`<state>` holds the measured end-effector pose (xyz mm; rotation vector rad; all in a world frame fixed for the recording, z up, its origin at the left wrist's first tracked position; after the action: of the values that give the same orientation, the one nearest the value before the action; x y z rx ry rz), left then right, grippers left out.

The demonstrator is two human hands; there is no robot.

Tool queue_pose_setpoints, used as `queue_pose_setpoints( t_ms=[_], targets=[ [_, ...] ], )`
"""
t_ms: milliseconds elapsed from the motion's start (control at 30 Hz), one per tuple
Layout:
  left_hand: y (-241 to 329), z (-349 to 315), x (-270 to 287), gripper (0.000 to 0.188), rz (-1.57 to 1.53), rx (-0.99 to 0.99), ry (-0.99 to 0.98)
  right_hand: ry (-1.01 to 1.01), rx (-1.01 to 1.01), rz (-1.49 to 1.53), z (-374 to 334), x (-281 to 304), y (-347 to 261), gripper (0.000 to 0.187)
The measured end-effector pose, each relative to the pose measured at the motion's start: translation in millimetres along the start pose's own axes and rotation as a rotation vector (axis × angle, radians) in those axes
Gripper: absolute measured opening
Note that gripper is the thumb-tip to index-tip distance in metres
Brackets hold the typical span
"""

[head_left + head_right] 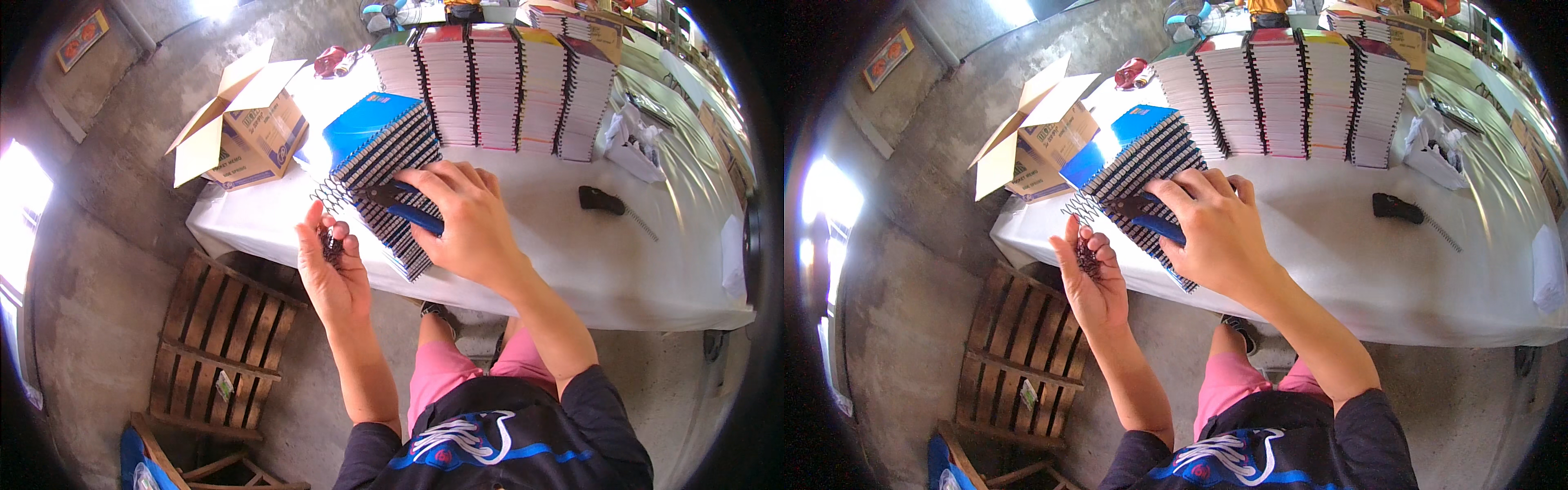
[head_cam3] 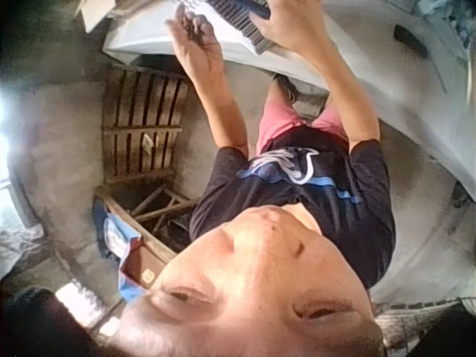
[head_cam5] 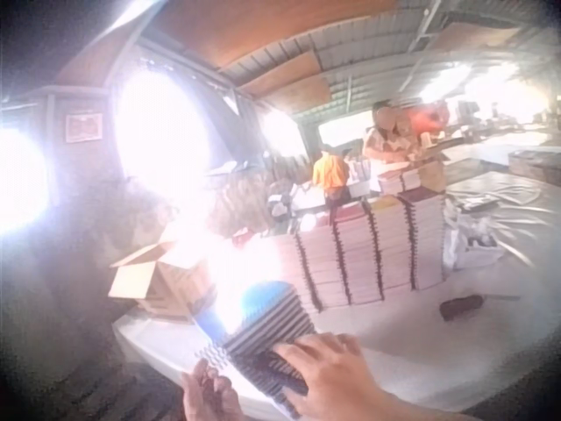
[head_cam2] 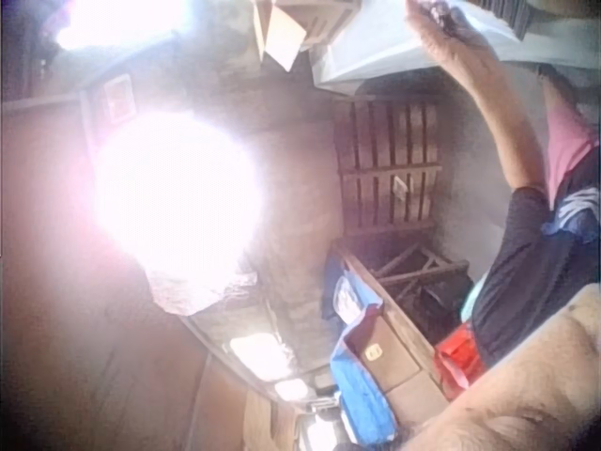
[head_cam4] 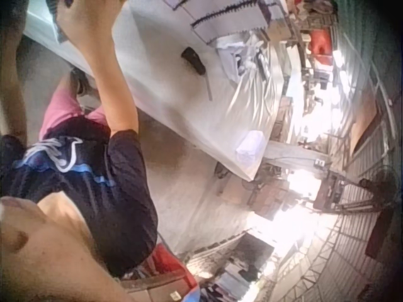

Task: The person uses pliers to trim and tuck the ends of the spiral wires on a stack of notebooks.

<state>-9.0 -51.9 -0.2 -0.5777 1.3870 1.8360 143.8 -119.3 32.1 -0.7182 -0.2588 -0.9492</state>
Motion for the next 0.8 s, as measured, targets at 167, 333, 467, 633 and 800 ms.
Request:
queue_pose_setpoints(
  t_ms=[167, 333, 467, 633, 800],
  targets=[
    [-2, 3, -15, 0.023, 0.507, -0.204, -0.007, -0.022, -0.007, 0.027, 2, -3, -2, 0.047],
    [-6, 2, -13, 0.020, 0.653, -0.318, 0.055, -0.063, -0.026, 0.094, 2, -4, 2, 0.043],
    [-8, 0, -14, 0.020, 0.753, -0.474, 0.090, -0.059, -0.026, 0.078, 1, -7, 3, 0.037],
    [-7, -2, -18, 0.024, 0.603, -0.477, 0.106, -0.010, -0.011, 0.091, 2, 1, 6, 0.043],
    [1, -10, -18, 0.032, 0.503, -0.275, 0.005, 0.030, 0.004, 0.056, 4, 6, 5, 0.048]
  ],
)
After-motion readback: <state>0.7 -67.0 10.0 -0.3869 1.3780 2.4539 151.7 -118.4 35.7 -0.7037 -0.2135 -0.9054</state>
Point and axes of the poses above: each hand's wrist, its own z-axis towards the middle knuckle, its own x-axis out of the back of the hand, y = z × x, the point moved 3 cm from there along z, towards the middle knuckle, and after that the axes turned 8 degrees about z, right-handed, at the moved point
